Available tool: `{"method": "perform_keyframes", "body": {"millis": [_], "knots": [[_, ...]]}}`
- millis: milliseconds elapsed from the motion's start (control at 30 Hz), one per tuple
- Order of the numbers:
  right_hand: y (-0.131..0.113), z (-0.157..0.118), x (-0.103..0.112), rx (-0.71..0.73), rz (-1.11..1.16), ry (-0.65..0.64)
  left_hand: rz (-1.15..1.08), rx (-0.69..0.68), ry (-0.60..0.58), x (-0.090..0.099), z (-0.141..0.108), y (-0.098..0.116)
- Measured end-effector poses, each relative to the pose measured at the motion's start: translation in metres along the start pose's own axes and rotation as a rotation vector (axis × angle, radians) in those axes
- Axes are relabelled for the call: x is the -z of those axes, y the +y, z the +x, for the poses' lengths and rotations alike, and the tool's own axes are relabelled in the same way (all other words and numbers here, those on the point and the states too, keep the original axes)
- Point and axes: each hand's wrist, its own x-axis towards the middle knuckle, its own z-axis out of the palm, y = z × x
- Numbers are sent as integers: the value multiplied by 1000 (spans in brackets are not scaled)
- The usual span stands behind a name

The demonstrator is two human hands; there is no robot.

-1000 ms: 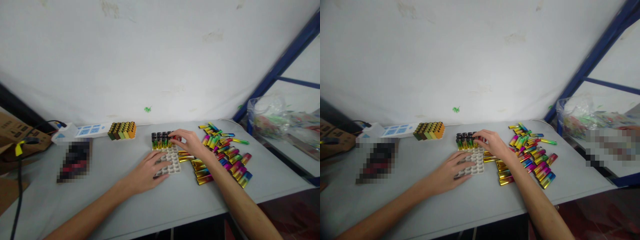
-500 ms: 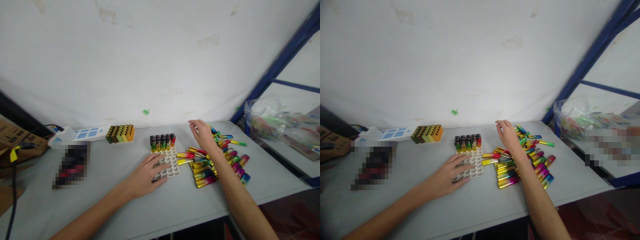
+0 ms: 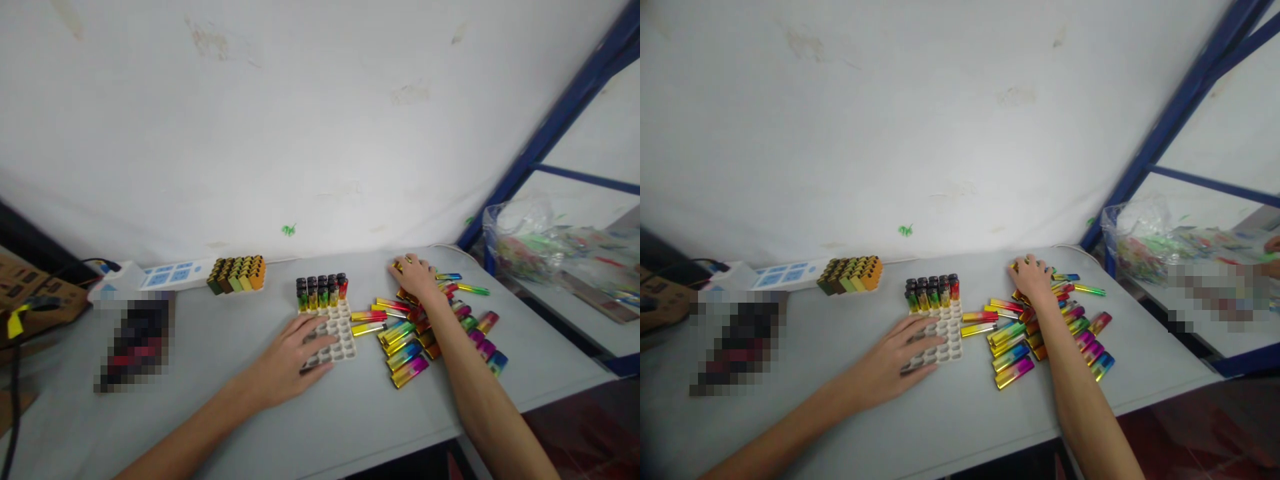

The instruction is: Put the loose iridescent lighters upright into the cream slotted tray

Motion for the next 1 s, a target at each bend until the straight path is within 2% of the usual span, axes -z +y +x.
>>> {"method": "perform_keyframes", "body": {"millis": [100, 300, 500, 700, 800, 900, 1000], "knots": [[-7, -4, 6, 104, 28, -15, -5, 0, 4, 0, 0, 0], [-22, -8, 8, 413, 116, -42, 5, 5, -8, 2, 1, 1], [-29, -11, 9, 573, 213, -47, 10, 9, -18, 4, 3, 3], [-32, -7, 9, 572, 268, -41, 20, 3, -27, 3, 2, 2], [-35, -9, 12, 557, 338, 30, 22, -5, -15, 3, 2, 1], [-38, -11, 13, 522, 529, 145, 23, -8, -20, 3, 2, 1], [-43, -11, 13, 487, 764, 200, 23, -7, -35, 3, 2, 0]]}}
